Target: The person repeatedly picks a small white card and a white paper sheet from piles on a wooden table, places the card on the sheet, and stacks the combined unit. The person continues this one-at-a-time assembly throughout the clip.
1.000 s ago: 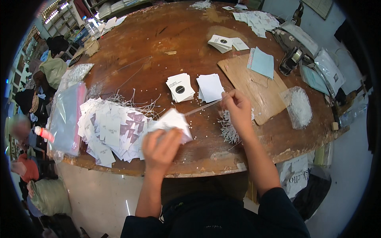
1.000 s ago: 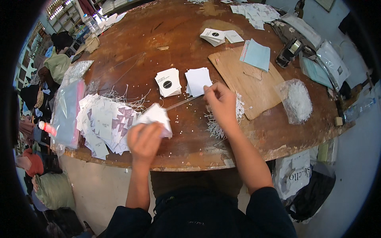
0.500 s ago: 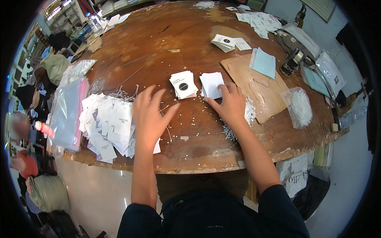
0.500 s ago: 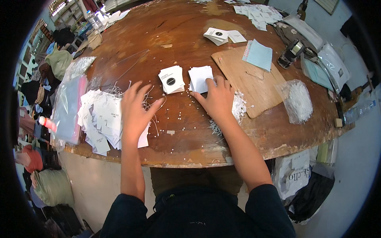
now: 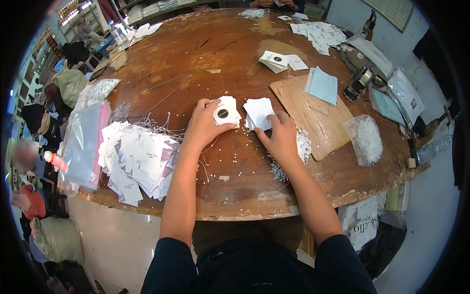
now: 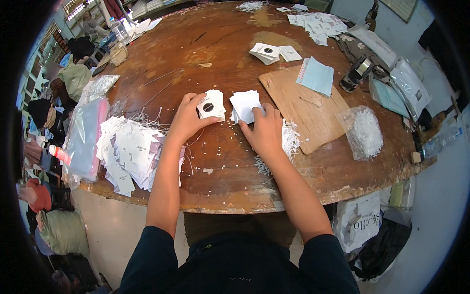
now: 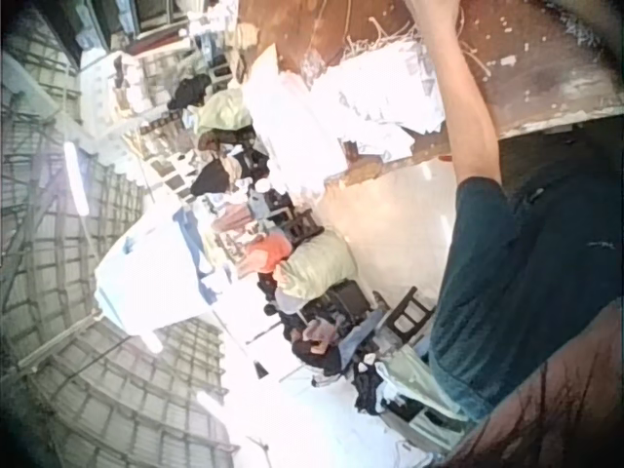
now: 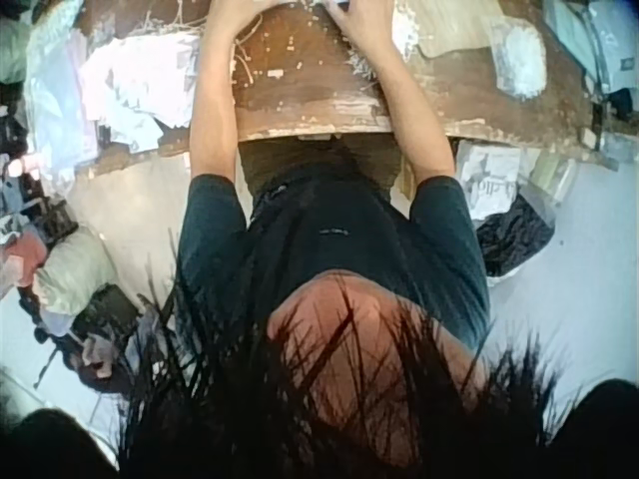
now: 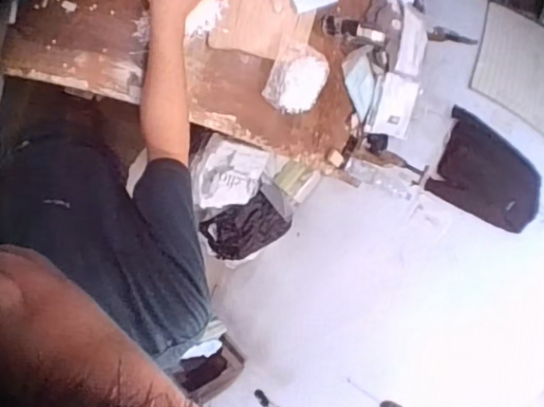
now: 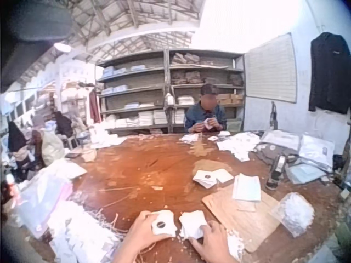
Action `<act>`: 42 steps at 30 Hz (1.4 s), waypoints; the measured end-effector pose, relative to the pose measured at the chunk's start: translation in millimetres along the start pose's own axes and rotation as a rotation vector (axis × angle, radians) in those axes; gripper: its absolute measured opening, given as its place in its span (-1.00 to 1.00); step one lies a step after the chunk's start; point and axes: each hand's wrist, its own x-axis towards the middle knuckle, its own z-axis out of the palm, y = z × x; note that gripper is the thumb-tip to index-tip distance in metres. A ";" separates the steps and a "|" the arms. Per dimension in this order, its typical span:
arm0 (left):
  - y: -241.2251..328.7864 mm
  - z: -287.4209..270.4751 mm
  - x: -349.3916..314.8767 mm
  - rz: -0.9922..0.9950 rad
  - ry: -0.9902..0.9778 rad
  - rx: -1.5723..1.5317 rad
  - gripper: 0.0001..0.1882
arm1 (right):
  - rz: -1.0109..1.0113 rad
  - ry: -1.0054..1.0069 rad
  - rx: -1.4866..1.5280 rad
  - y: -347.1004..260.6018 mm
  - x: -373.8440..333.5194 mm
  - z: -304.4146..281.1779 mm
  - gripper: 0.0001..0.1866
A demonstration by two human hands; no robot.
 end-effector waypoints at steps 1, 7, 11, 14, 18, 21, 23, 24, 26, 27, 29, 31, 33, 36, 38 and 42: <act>1.2 -0.7 0.1 0.007 0.000 0.024 -0.16 | -0.008 0.005 -0.003 -0.1 -0.1 0.1 -0.53; 7.5 -4.5 -1.8 0.035 0.020 0.236 -0.15 | -0.021 0.009 -0.020 1.0 -0.9 -0.5 -0.57; 2.4 -3.5 0.3 0.066 0.035 0.140 -0.16 | -0.021 -0.008 -0.036 -0.2 -1.5 -0.1 -0.59; -0.6 -3.6 1.6 0.040 -0.002 0.083 -0.17 | -0.020 -0.018 -0.044 -1.2 -1.6 -0.2 -0.57; 1.6 -7.2 0.3 0.068 0.000 0.130 -0.16 | -0.009 -0.034 -0.030 -1.0 -2.0 -1.5 -0.58; 3.8 -10.1 -0.9 0.024 -0.027 0.126 -0.16 | -0.009 -0.040 -0.034 -1.1 -2.4 -1.6 -0.58; 3.1 -11.3 -0.3 0.033 -0.019 0.107 -0.17 | -0.023 -0.033 -0.035 -1.4 -2.5 -1.3 -0.58; 2.1 -11.4 0.2 0.040 -0.011 0.099 -0.17 | -0.019 -0.041 -0.040 -1.4 -2.5 -1.2 -0.58; -1.1 -11.4 0.9 0.050 -0.003 0.086 -0.18 | -0.016 -0.049 -0.037 -1.0 -2.5 -1.2 -0.59; -2.8 -11.2 0.9 0.056 0.000 0.080 -0.19 | -0.022 -0.041 -0.044 -0.7 -2.6 -1.2 -0.59; -5.9 -10.2 -0.9 0.120 0.083 0.019 -0.26 | -0.033 -0.022 -0.054 0.1 -3.0 -0.8 -0.60; -7.5 -8.2 -2.8 0.079 0.098 -0.274 -0.32 | -0.031 -0.017 -0.042 1.2 -3.3 -0.1 -0.60; -7.7 -6.3 -4.8 -0.062 0.039 -0.799 -0.37 | -0.029 -0.019 -0.033 2.0 -3.1 0.4 -0.60; -7.7 -9.3 -9.0 -0.107 0.012 -0.910 -0.43 | -0.037 -0.016 -0.010 1.9 -1.4 -1.8 -0.60; -5.3 -11.2 -12.9 -0.085 0.005 -0.904 -0.44 | -0.028 -0.005 0.021 -0.6 -0.2 -5.7 -0.60; 10.0 -7.0 -23.8 0.075 0.022 -0.726 -0.42 | -0.107 0.116 0.245 -14.1 -3.0 -15.3 -0.56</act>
